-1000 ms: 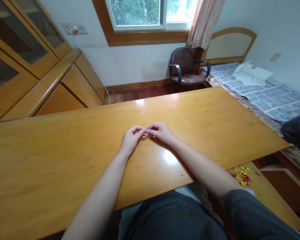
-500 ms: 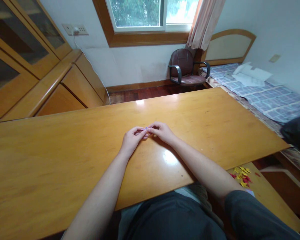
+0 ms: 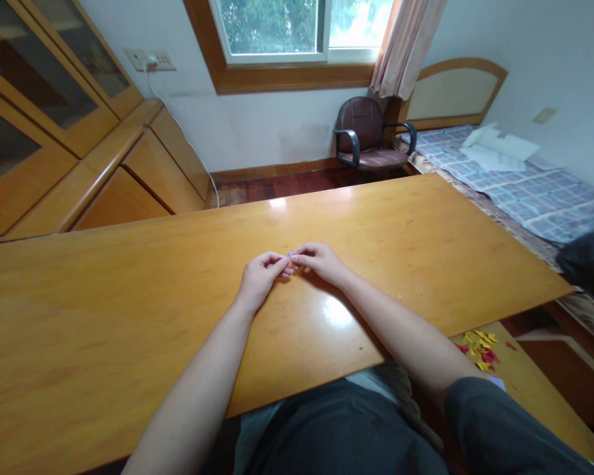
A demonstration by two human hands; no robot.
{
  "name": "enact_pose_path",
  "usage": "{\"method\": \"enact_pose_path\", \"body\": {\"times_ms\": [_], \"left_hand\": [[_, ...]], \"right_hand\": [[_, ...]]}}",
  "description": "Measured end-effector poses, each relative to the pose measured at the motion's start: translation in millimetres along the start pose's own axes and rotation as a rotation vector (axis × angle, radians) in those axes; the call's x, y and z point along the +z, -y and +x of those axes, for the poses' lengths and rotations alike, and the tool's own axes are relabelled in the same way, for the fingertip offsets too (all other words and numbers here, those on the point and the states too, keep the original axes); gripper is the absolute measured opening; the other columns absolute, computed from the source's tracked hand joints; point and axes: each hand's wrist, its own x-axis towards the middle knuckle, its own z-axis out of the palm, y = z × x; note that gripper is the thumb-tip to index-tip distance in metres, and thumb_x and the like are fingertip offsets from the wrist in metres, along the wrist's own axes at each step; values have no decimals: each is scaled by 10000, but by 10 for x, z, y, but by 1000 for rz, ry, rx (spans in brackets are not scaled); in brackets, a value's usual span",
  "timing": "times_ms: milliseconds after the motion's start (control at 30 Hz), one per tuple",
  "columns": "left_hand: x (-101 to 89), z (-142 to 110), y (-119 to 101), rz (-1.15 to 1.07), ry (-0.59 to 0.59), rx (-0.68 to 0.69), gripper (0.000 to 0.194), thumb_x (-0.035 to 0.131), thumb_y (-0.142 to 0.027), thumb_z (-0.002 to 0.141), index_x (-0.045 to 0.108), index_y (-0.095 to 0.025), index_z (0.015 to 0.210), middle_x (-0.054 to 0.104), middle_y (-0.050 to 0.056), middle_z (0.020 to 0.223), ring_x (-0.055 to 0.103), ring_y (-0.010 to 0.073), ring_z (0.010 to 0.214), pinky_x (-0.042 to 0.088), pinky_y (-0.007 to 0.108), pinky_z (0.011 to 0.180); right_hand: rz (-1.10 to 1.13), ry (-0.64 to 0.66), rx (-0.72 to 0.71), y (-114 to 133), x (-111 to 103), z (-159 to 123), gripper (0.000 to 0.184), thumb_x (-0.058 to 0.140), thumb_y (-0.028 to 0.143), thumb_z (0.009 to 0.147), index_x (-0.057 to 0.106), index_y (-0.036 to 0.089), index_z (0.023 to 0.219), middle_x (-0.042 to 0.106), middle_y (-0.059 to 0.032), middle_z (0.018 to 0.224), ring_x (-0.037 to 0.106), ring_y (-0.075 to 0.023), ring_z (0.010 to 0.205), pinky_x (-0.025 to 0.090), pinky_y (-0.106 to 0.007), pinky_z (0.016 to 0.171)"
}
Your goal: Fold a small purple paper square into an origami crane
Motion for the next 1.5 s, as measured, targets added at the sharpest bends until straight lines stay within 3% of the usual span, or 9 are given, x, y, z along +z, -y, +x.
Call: {"method": "enact_pose_path", "body": {"times_ms": [367,700,1133,1500], "left_hand": [[7,6,21,116,-57,30,413,790,-532,690,687,-142,780,730,49,677,688,163,619,563,274,636],[-45,18,42,97,-12,57,365,781,-487,726,717,-139,817,737,58,702,683,165,636,557,287,659],[-46,-3,41,89,7,65,309,783,-421,730,634,-151,731,679,7,612,609,122,540,493,227,542],[-26,23,35,83,-2,93,313,767,-442,742,677,-150,809,703,19,667,644,138,605,511,243,605]], "right_hand": [[-107,-29,-42,-34,16,15,187,689,324,755,705,145,806,696,-23,748,610,-147,698,462,-268,691],[-80,41,-32,-33,-40,-8,271,711,402,784,713,139,853,700,-32,776,601,-143,696,451,-254,661],[-227,-5,-201,-75,-12,-35,243,679,395,839,693,153,820,671,-19,731,594,-146,670,443,-262,657],[-106,-4,-136,-110,1,-9,317,705,475,803,690,160,838,668,-14,720,594,-142,659,457,-263,650]]}}
